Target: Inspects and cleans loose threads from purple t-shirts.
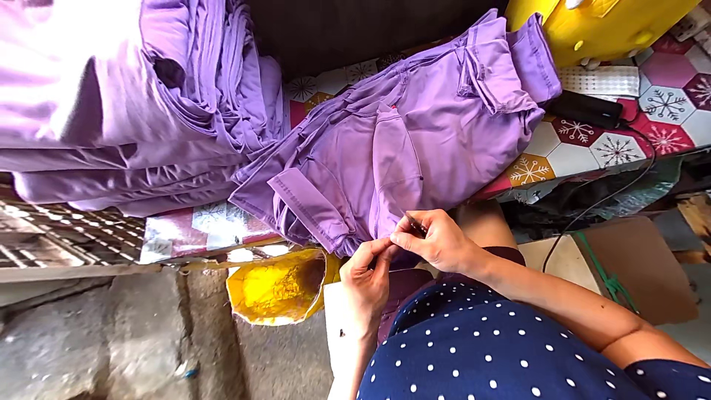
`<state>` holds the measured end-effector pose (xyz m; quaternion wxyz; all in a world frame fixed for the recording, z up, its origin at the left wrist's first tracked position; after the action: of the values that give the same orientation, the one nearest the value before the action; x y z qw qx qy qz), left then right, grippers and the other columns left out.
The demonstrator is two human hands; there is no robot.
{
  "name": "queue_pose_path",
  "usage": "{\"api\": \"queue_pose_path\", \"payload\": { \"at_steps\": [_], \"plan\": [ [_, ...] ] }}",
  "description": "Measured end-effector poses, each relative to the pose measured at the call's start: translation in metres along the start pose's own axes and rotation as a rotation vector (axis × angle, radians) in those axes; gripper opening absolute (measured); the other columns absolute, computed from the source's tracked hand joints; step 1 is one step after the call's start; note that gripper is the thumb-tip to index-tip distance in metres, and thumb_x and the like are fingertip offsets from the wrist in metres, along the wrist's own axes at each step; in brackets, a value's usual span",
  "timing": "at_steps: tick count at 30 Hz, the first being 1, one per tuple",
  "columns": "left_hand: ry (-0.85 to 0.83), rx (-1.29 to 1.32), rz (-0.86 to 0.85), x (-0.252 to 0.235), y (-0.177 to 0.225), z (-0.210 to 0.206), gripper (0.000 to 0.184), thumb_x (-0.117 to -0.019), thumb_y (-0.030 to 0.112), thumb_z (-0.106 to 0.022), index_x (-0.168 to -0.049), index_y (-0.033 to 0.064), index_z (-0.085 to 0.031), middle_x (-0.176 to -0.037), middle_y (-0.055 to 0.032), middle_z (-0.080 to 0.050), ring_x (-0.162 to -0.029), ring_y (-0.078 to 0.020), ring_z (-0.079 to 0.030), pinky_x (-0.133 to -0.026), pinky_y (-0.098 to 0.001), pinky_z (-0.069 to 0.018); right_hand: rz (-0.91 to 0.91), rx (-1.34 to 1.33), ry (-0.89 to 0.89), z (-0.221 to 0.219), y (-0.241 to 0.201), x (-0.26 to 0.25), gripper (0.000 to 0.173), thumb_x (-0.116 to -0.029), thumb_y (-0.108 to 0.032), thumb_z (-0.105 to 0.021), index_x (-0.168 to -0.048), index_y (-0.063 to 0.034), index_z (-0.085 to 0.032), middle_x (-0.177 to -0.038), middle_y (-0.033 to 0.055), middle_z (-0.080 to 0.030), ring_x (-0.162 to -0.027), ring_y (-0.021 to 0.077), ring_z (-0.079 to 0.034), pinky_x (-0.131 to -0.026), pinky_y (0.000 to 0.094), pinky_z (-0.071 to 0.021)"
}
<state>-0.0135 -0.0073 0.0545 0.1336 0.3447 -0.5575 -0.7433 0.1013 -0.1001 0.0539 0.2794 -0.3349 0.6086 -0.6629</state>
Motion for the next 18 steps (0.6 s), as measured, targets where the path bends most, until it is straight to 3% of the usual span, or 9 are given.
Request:
{"api": "queue_pose_path", "payload": {
  "at_steps": [3,6,9,11,14,18],
  "plan": [
    [0.040,0.015,0.016,0.000,0.000,0.002,0.006,-0.0872,-0.003,-0.072,-0.093,-0.0033,-0.075,-0.089,0.0022,-0.075,-0.083,0.0027,-0.069,-0.078,-0.0156,-0.0584,0.018,0.136,-0.009,-0.008,-0.008,0.000,0.017,-0.0948,-0.016,-0.069,-0.081,-0.0063,-0.067,-0.072,-0.0051,-0.057,-0.064,-0.0038,-0.050,-0.061,0.0146,-0.0419],
    [0.037,-0.020,0.029,-0.004,0.000,0.005,0.006,-0.0928,-0.003,-0.066,-0.096,-0.0038,-0.071,-0.087,0.0035,-0.074,-0.079,0.0036,-0.068,-0.074,-0.0146,-0.0577,0.001,0.023,-0.050,-0.008,-0.009,-0.005,0.015,-0.0987,-0.014,-0.066,-0.086,-0.0053,-0.069,-0.072,-0.0059,-0.061,-0.065,-0.0046,-0.054,-0.063,0.0142,-0.0453],
    [0.038,-0.048,0.051,-0.005,-0.003,0.007,0.004,-0.0980,0.000,-0.060,-0.098,0.0003,-0.064,-0.082,0.0077,-0.070,-0.073,0.0058,-0.064,-0.069,-0.0128,-0.0550,0.066,0.067,-0.181,-0.003,-0.004,-0.007,0.033,-0.1076,-0.031,-0.048,-0.089,-0.0088,-0.065,-0.069,-0.0091,-0.054,-0.062,-0.0041,-0.048,-0.059,0.0149,-0.0405],
    [0.051,-0.076,0.047,-0.006,-0.002,0.008,0.004,-0.1001,0.002,-0.056,-0.098,0.0028,-0.059,-0.079,0.0112,-0.066,-0.070,0.0090,-0.060,-0.066,-0.0103,-0.0516,0.157,0.200,-0.266,-0.001,-0.002,-0.004,0.044,-0.1100,-0.034,-0.036,-0.091,-0.0083,-0.066,-0.068,-0.0094,-0.050,-0.061,-0.0030,-0.046,-0.059,0.0167,-0.0404],
    [0.040,-0.105,0.030,-0.007,-0.002,0.007,0.005,-0.1020,0.005,-0.055,-0.099,0.0029,-0.058,-0.075,0.0119,-0.062,-0.067,0.0105,-0.057,-0.064,-0.0093,-0.0493,0.259,0.413,-0.315,-0.002,-0.001,0.003,0.047,-0.1084,-0.041,-0.041,-0.082,-0.0092,-0.064,-0.062,-0.0057,-0.046,-0.057,0.0037,-0.045,-0.055,0.0253,-0.0365],
    [-0.016,-0.162,-0.030,-0.007,0.001,0.003,0.014,-0.1040,0.012,-0.057,-0.098,0.0002,-0.060,-0.079,0.0077,-0.065,-0.073,0.0102,-0.060,-0.069,-0.0098,-0.0513,0.346,0.691,-0.296,0.000,-0.007,0.005,0.055,-0.1051,-0.052,-0.044,-0.083,-0.0076,-0.068,-0.063,0.0022,-0.056,-0.059,0.0153,-0.056,-0.053,0.0361,-0.0412]
  ]
}}
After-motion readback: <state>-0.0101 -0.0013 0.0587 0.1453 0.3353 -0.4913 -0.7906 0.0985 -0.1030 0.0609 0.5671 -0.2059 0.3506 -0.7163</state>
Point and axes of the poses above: each hand's wrist, its own x-axis away from the middle knuckle, its own z-axis out of the back of the hand, y = z × x, the point moved 9 cm from there along -x, towards the middle knuckle
